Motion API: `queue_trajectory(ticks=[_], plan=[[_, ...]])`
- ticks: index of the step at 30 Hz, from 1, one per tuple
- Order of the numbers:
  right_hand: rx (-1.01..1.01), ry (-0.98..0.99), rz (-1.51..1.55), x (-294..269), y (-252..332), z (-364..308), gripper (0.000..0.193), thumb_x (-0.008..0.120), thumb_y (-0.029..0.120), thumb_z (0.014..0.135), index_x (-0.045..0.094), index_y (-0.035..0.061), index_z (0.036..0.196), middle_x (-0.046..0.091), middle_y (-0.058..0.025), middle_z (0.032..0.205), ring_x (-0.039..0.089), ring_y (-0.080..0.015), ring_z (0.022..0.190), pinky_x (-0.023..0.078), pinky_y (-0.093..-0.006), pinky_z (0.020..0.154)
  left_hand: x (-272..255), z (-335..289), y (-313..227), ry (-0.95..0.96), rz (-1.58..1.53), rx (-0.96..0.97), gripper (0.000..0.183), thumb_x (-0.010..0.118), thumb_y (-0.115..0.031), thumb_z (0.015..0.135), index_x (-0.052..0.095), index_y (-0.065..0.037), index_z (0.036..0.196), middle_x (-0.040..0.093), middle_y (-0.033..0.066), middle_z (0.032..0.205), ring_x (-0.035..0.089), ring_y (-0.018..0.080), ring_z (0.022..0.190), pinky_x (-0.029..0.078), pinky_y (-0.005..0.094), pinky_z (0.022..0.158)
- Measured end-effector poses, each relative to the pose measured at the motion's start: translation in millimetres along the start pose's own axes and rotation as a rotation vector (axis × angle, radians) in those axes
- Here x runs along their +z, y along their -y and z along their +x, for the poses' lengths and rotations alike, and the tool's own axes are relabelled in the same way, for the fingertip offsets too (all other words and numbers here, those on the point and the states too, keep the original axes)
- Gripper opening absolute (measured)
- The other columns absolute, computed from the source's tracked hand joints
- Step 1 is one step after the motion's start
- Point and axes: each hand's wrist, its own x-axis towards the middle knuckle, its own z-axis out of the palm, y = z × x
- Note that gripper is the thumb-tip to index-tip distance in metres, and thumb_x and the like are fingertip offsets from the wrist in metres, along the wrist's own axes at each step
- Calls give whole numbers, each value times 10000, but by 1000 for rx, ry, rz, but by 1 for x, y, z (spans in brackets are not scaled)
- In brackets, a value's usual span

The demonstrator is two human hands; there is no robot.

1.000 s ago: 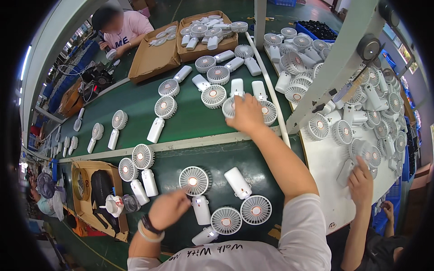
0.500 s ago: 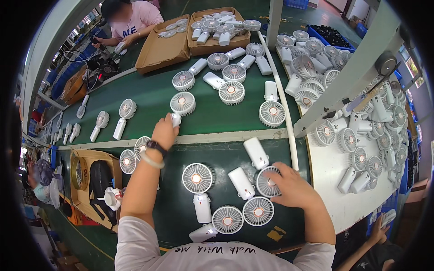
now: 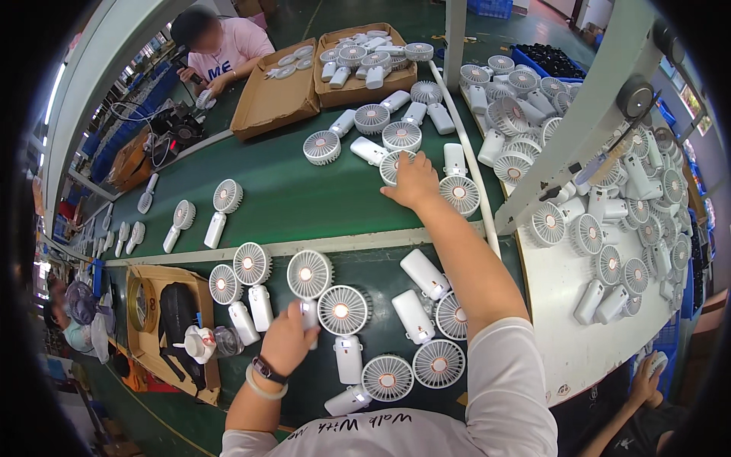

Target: The person assembles white handheld fans by attaching the fan head to the handle base. They repeatedly pick up components from a green workbench, align the parts, and snap them together. The person then places the assembled units into a cardboard box.

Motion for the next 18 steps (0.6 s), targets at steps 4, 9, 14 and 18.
queue_trajectory(ticks=[4,9,14,18], plan=[[6,25,95,-10,16,-14,761,742,378,644,430,-10,1220,459,-239,1141,499,-370,1057,467,-414,853,-50,7,-2,95,76,27,356,645,-242,781,530,8,1008,613,191,809,611,346,762,492,427,655],[-220,36,191,-27,38,-85,800,738,368,636,398,-18,1249,457,-234,1085,500,-380,1016,462,-424,841,-73,113,-1,-449,-98,278,581,667,-190,774,413,19,1253,496,234,1200,468,394,1116,390,414,936],[-321,175,147,-37,35,-138,842,746,399,641,374,0,1283,420,-278,1141,476,-417,1034,413,-436,903,-50,266,-11,-288,1,-43,888,645,-407,763,155,-61,1418,190,326,1398,243,496,1270,297,501,1020],[-498,314,39,-54,24,-164,779,719,384,685,383,-16,1263,435,-275,1088,467,-421,1036,415,-434,885,-44,321,-49,-160,-32,-199,973,674,-428,710,108,-121,1439,87,285,1451,100,476,1335,250,575,1020]])
